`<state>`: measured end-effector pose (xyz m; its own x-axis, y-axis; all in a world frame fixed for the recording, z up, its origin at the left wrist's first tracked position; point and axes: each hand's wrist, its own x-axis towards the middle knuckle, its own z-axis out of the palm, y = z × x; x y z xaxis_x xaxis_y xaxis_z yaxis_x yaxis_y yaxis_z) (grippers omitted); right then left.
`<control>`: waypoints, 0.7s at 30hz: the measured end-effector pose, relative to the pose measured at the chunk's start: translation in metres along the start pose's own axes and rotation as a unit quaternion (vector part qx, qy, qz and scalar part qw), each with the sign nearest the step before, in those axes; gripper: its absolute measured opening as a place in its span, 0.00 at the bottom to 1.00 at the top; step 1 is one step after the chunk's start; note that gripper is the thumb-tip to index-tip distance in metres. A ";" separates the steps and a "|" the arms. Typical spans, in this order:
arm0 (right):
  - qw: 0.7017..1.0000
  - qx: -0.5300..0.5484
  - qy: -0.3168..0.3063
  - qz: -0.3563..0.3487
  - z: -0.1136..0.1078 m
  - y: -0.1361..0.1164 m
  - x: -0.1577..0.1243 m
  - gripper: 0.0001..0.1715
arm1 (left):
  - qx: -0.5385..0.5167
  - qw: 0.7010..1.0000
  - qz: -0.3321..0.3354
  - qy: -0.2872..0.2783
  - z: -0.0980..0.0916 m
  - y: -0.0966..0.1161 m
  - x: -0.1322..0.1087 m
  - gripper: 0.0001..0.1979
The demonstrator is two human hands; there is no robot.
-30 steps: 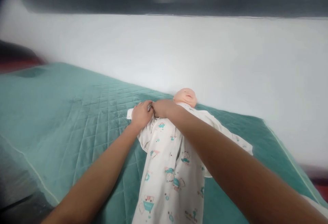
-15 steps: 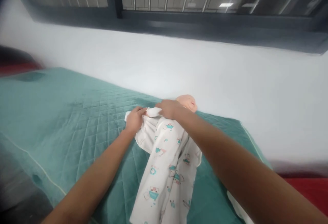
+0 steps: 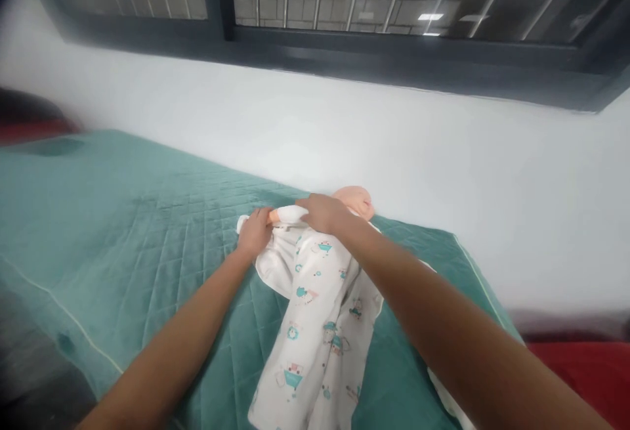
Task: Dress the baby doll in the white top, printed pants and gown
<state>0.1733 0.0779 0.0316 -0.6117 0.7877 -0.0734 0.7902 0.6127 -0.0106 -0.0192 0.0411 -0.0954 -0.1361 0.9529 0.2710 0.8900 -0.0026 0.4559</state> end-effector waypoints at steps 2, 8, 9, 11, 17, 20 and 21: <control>1.000 -0.002 -0.005 -0.001 0.008 -0.007 0.007 0.20 | 0.014 0.999 -0.021 0.020 -0.001 0.001 0.000 0.20; 1.000 0.006 -0.015 -0.012 0.031 -0.028 0.031 0.21 | 0.116 0.985 0.107 0.069 -0.001 0.012 -0.007 0.25; 1.000 0.011 -0.011 -0.013 0.031 -0.030 0.032 0.22 | 0.119 0.983 0.125 0.059 0.000 0.014 -0.008 0.26; 1.000 0.023 0.004 -0.011 0.029 -0.028 0.026 0.24 | 0.120 0.983 0.131 0.041 0.000 0.014 -0.009 0.27; 0.940 0.197 0.259 0.105 0.039 0.012 -0.051 0.23 | 0.116 0.985 0.121 0.030 0.000 0.013 -0.010 0.31; 0.885 0.211 0.342 0.236 0.072 0.043 -0.098 0.23 | 0.103 0.986 0.129 0.027 -0.001 0.013 -0.015 0.34; 0.881 0.198 0.341 0.262 0.085 0.051 -0.110 0.24 | 0.094 0.986 0.134 0.028 -0.002 0.014 -0.018 0.35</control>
<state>0.2845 0.0171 -0.0452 0.0671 0.8938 0.4434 0.8386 0.1903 -0.5105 -0.0056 0.0235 -0.0924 0.0964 0.9073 0.4094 0.9616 -0.1911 0.1972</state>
